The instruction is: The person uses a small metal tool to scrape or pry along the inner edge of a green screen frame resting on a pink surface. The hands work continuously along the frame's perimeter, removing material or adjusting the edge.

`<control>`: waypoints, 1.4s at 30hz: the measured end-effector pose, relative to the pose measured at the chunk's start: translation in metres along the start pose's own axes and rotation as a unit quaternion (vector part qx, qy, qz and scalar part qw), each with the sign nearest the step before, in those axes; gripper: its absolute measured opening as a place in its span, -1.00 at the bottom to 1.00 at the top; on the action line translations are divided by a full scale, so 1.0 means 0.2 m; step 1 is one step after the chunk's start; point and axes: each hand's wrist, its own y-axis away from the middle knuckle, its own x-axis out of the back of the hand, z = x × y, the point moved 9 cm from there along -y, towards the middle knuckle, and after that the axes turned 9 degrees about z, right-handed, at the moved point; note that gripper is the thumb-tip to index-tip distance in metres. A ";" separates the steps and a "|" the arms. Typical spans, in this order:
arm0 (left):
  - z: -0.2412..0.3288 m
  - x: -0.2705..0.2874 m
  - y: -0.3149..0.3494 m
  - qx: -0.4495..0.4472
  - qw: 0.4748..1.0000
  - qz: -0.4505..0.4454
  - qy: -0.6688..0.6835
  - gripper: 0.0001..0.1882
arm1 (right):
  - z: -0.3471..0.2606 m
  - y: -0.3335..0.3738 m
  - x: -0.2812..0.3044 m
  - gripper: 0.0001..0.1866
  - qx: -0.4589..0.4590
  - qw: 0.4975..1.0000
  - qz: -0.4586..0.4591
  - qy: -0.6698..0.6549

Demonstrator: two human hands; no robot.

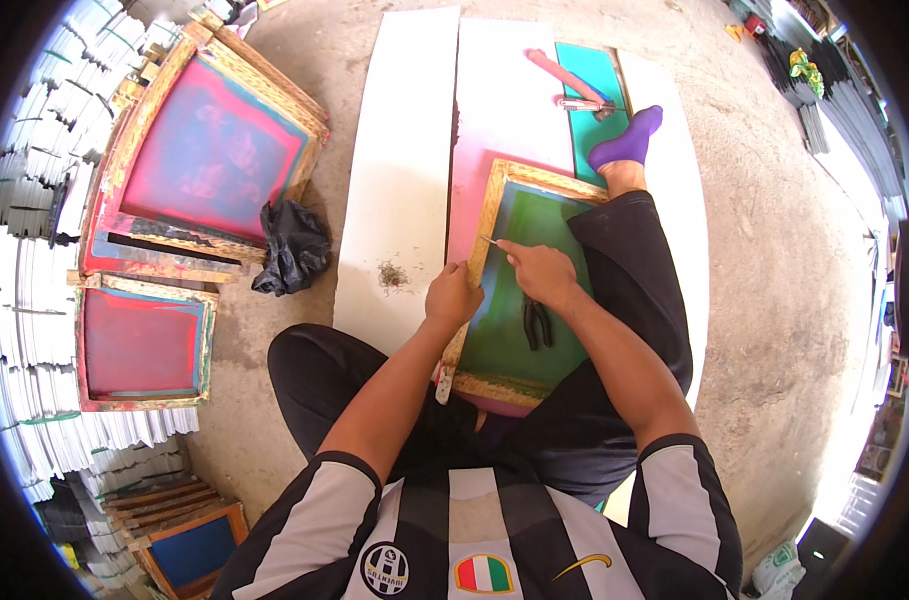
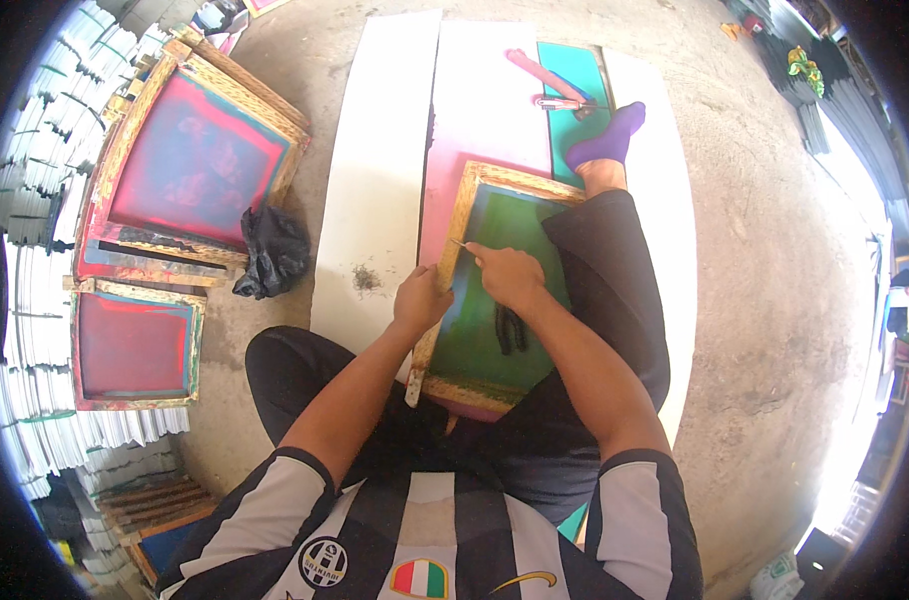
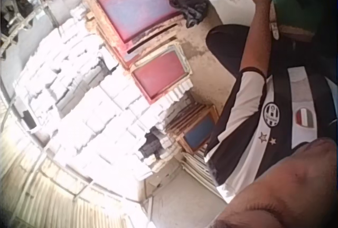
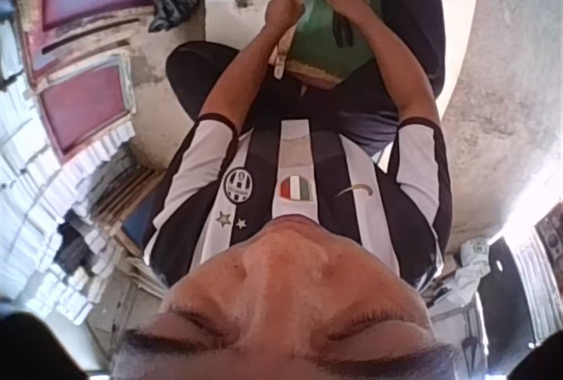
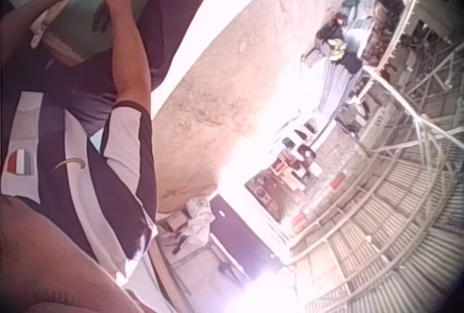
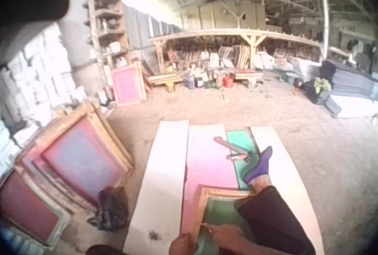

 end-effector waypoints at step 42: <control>-0.04 -0.04 -0.02 -0.004 1.000 0.003 -0.022 -0.58 | 0.16 -0.09 -0.34 -0.53 -0.204 0.871 -0.147 -0.423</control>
